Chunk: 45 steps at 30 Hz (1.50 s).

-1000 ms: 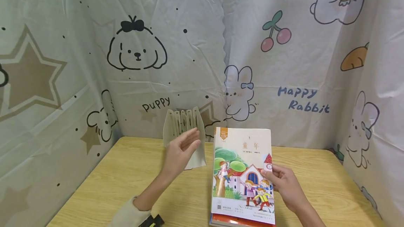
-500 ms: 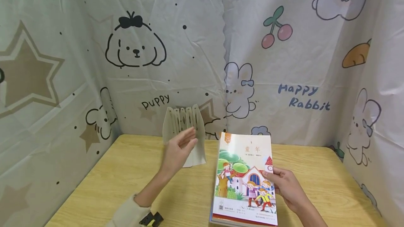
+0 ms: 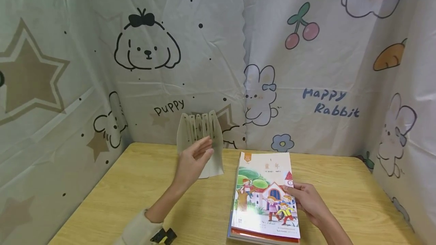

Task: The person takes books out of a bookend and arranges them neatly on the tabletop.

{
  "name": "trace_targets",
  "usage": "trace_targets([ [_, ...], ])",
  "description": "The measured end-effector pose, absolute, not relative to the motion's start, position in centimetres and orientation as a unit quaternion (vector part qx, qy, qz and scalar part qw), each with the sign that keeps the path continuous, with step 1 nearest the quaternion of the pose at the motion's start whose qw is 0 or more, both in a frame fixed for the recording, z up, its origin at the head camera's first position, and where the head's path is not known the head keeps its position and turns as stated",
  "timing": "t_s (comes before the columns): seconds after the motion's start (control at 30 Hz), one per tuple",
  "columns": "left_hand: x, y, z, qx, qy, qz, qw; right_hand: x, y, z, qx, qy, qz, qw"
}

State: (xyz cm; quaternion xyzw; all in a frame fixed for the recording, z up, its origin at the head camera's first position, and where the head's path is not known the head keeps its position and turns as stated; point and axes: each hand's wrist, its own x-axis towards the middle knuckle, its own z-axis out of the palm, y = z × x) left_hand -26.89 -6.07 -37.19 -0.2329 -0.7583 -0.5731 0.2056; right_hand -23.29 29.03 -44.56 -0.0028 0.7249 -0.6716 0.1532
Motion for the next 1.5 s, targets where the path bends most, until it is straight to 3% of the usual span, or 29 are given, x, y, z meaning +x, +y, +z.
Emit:
trace_targets([
  [0.23,-26.6,-6.1,-37.3,-0.227,-0.758,-0.577,0.202,-23.5,29.1,-44.6,0.006,0.755,-0.637,0.154],
  [0.57,-26.4,-6.2,-37.5,-0.233,-0.769,-0.561,0.200,-24.0,28.6,-44.1,0.063,0.872,-0.478,0.092],
  [0.8,-26.9,-6.3,-37.6,-0.238,-0.784,-0.520,0.242,-23.9,29.4,-42.6,0.031,0.923,-0.379,0.061],
  [0.9,-27.3,-6.3,-37.4,-0.248,-0.797,-0.477,0.276,-23.9,29.6,-41.2,0.000,0.942,-0.335,0.022],
  [1.17,-28.6,-5.4,-36.7,-0.277,-0.830,-0.358,0.326,-23.8,27.6,-38.6,-0.118,0.951,-0.196,-0.206],
  [1.37,-29.8,-3.8,-35.9,-0.284,-0.868,-0.257,0.318,-25.0,25.8,-37.4,-0.175,0.938,-0.144,-0.261],
  [1.5,-32.0,-2.4,-35.4,-0.289,-0.889,-0.184,0.303,-26.6,24.5,-36.5,-0.193,0.938,-0.128,-0.257],
])
